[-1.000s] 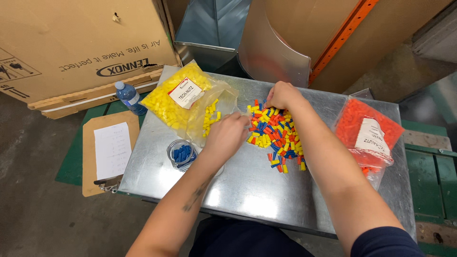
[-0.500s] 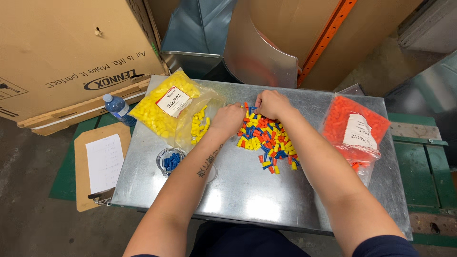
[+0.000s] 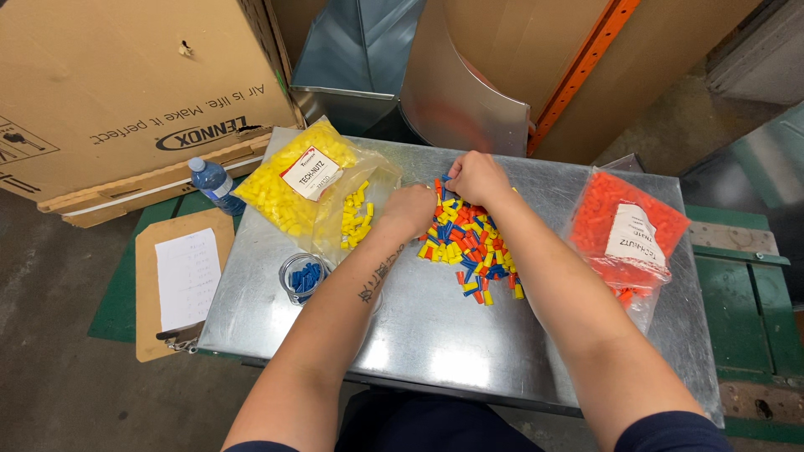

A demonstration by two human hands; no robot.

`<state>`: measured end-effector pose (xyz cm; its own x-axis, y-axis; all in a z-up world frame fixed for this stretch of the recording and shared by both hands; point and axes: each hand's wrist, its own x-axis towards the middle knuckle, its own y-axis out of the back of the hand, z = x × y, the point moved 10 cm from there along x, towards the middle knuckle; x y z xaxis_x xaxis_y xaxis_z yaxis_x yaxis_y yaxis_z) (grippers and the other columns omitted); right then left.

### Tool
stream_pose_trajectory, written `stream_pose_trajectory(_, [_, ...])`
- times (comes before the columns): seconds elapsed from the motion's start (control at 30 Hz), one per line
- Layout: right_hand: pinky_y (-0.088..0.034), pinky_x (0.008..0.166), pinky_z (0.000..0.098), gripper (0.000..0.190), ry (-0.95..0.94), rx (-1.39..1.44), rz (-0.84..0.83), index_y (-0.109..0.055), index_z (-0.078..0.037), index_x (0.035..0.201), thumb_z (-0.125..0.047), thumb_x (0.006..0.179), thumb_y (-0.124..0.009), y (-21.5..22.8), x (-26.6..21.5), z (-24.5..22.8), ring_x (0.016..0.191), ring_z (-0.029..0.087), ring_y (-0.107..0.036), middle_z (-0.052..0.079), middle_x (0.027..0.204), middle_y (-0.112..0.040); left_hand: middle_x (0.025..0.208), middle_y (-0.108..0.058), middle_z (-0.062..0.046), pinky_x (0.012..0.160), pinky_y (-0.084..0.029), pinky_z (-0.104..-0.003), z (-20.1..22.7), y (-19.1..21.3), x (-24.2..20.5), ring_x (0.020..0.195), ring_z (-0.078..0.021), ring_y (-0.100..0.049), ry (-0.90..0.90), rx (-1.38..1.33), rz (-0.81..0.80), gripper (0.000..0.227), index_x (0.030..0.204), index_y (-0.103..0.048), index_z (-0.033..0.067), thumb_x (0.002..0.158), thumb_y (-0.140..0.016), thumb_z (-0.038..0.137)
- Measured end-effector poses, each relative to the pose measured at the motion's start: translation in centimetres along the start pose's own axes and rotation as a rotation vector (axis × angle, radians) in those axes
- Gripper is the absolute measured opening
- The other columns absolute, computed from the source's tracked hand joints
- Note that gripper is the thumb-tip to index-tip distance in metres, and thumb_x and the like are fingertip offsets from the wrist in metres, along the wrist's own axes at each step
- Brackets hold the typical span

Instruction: The person sorts small plastic pieces by color on a metal table. They pick up blue pieces and place them into a clear container, while separating yellow and orange pieces into their respective bags.

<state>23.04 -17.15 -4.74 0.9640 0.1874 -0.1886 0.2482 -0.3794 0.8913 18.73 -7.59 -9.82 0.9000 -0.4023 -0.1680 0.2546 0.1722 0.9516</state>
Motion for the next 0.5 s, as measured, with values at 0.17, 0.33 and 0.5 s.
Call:
stream_pose_trajectory(0.17, [-0.058,0.092,0.0495,0.016,-0.031,-0.009,0.011,-0.082,-0.014,0.095,-0.027,0.085,-0.08,-0.9,0.5,-0.1,0.11,0.039,-0.074,0.014,0.099,-0.08,0.1,-0.077,-0.019,0.086,-0.064,-0.052,0.3,0.6,-0.6,0.1,-0.0414,-0.077,-0.019,-0.021,0.017,0.021,0.101,-0.082,0.0024,0.084,-0.075,0.013])
stream_pose_trajectory(0.33, [-0.059,0.088,0.0498,0.016,-0.023,-0.038,0.024,-0.082,-0.012,0.094,-0.025,0.085,-0.081,-1.7,0.8,0.0,0.105,0.041,-0.075,0.017,0.097,-0.079,0.099,-0.078,-0.019,0.087,-0.064,-0.05,0.7,1.4,-2.0,0.1,-0.0401,-0.078,-0.046,-0.012,0.064,0.019,0.102,-0.083,0.006,0.087,-0.08,0.017])
stream_pose_trajectory(0.5, [-0.061,0.086,0.0502,0.018,-0.035,-0.123,-0.005,-0.082,-0.012,0.095,-0.026,0.084,-0.083,-2.2,0.9,-0.2,0.104,0.04,-0.076,0.017,0.096,-0.078,0.098,-0.077,-0.02,0.088,-0.063,-0.052,1.3,4.8,-5.2,0.1,-0.0398,-0.078,-0.025,-0.036,0.127,0.024,0.103,-0.083,0.004,0.089,-0.082,0.023])
